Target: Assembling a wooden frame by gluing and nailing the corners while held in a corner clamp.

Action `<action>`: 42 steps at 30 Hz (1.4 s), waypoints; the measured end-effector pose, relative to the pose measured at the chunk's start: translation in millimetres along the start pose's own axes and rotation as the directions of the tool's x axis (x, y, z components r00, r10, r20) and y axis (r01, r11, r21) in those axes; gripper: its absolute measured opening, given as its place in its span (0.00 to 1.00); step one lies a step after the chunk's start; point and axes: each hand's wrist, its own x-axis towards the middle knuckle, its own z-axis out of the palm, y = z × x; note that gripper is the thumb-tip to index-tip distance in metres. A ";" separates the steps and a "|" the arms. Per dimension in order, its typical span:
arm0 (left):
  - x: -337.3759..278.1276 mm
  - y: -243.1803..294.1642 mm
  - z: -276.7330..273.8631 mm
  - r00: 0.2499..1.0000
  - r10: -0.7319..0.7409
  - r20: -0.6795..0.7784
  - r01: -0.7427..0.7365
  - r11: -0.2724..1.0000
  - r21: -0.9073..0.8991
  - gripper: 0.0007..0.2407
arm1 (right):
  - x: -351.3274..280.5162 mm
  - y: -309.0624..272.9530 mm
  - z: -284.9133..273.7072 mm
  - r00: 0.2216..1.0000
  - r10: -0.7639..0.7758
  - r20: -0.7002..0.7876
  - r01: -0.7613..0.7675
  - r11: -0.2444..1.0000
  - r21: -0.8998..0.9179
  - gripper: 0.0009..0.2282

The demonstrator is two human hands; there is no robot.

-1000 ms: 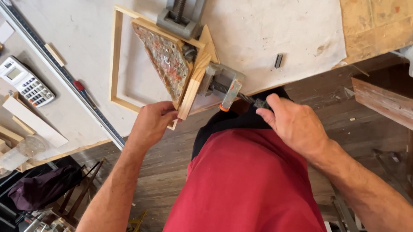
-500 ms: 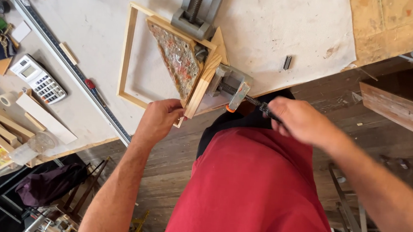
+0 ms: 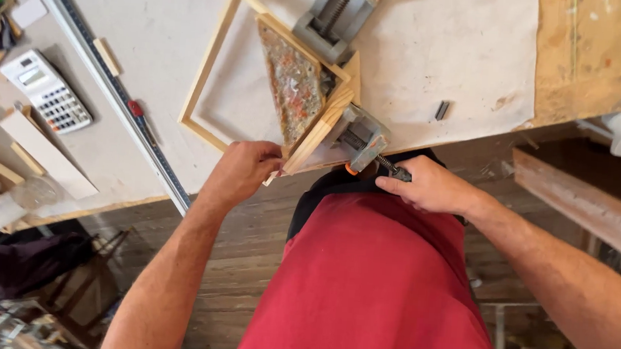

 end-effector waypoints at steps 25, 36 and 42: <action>-56.0 22.5 120.2 0.935 -0.037 -0.352 -0.097 0.929 -0.357 0.08 | 15.3 -206.1 -59.5 0.964 -0.216 -0.154 -0.114 0.186 -0.976 0.23; -54.9 29.1 128.6 0.962 -0.117 -0.247 -0.032 0.848 -0.529 0.08 | 35.9 -218.1 -25.1 0.932 0.114 -0.344 -0.327 0.673 -0.663 0.11; -48.9 33.0 129.4 0.960 -0.073 -0.270 -0.084 0.846 -0.527 0.09 | 32.2 -226.2 -13.5 0.905 0.151 -0.398 -0.393 0.656 -0.644 0.10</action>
